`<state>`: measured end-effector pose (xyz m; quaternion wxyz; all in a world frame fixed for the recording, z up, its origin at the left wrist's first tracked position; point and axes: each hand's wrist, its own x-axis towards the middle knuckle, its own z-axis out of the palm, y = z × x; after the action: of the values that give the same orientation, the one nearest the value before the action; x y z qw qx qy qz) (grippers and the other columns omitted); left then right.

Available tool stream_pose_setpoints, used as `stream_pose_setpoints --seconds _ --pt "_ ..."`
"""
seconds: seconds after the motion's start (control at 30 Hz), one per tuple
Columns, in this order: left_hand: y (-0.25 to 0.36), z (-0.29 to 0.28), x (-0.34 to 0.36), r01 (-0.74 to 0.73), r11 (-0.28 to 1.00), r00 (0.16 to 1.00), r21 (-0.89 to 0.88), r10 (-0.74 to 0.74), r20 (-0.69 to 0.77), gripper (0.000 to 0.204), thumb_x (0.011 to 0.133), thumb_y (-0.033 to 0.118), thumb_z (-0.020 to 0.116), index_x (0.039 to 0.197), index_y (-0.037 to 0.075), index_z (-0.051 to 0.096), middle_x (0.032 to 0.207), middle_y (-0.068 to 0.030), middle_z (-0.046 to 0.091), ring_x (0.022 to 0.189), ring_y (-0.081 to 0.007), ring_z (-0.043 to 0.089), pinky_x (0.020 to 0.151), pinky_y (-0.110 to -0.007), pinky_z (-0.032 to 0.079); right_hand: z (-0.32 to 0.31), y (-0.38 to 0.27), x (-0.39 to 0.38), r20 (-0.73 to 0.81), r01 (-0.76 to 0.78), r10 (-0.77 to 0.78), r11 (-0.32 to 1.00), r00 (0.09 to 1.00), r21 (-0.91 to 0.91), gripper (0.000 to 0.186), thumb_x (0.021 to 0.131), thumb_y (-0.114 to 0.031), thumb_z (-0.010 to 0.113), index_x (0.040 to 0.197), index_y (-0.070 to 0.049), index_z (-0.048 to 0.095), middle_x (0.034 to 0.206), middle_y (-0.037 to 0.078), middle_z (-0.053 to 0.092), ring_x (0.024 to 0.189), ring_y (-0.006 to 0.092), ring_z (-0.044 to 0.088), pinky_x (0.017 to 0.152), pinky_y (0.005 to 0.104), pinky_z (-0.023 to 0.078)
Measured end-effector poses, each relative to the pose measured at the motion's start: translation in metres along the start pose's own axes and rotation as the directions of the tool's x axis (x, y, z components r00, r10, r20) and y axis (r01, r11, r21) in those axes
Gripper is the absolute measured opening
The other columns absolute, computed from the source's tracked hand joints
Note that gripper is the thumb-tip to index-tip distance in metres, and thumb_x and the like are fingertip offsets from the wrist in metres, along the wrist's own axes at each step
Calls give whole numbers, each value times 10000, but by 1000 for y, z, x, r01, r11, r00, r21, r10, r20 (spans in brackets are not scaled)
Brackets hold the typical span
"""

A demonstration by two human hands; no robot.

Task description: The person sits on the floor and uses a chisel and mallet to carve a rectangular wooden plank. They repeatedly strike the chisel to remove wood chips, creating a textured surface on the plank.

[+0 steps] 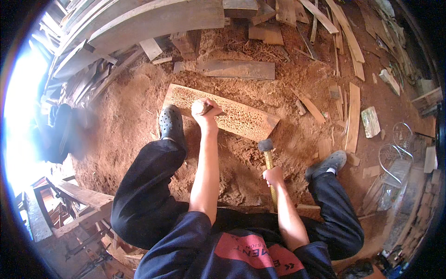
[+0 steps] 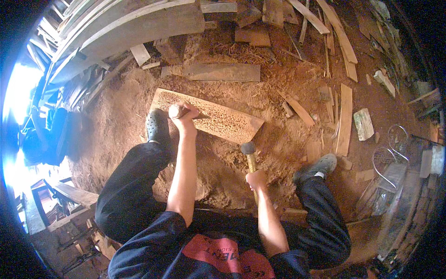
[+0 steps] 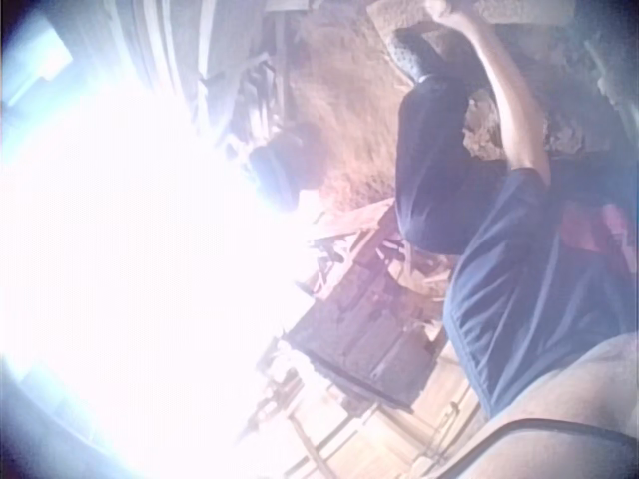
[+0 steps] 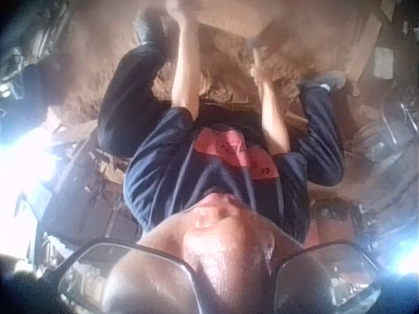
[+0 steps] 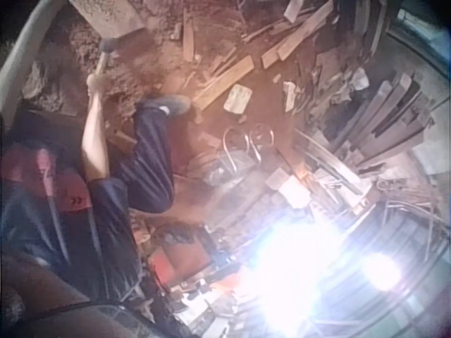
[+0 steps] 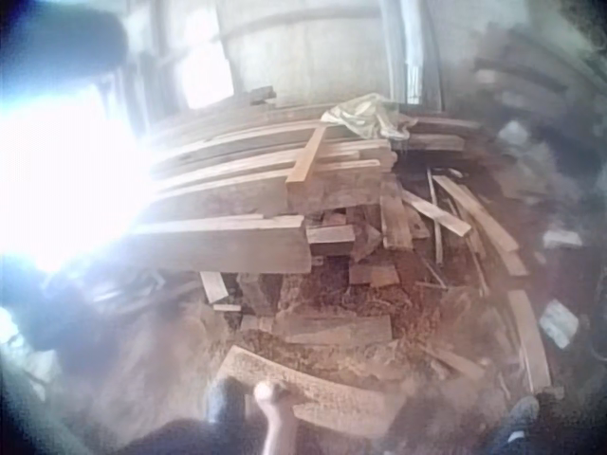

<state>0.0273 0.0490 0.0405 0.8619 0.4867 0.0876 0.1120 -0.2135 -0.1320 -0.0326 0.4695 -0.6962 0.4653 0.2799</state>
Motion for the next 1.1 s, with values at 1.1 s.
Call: stream_pose_setpoints --seconds 1.1 --pt "-53 26 -15 1 959 909 282 -119 400 260 494 -93 642 668 67 534 649 -20 561 588 -127 507 548 -274 419 -4 -5 -1 32 -41 41 999 999 8 139 631 -66 575 551 42 541 452 111 523 367 204 523 354 343 412"
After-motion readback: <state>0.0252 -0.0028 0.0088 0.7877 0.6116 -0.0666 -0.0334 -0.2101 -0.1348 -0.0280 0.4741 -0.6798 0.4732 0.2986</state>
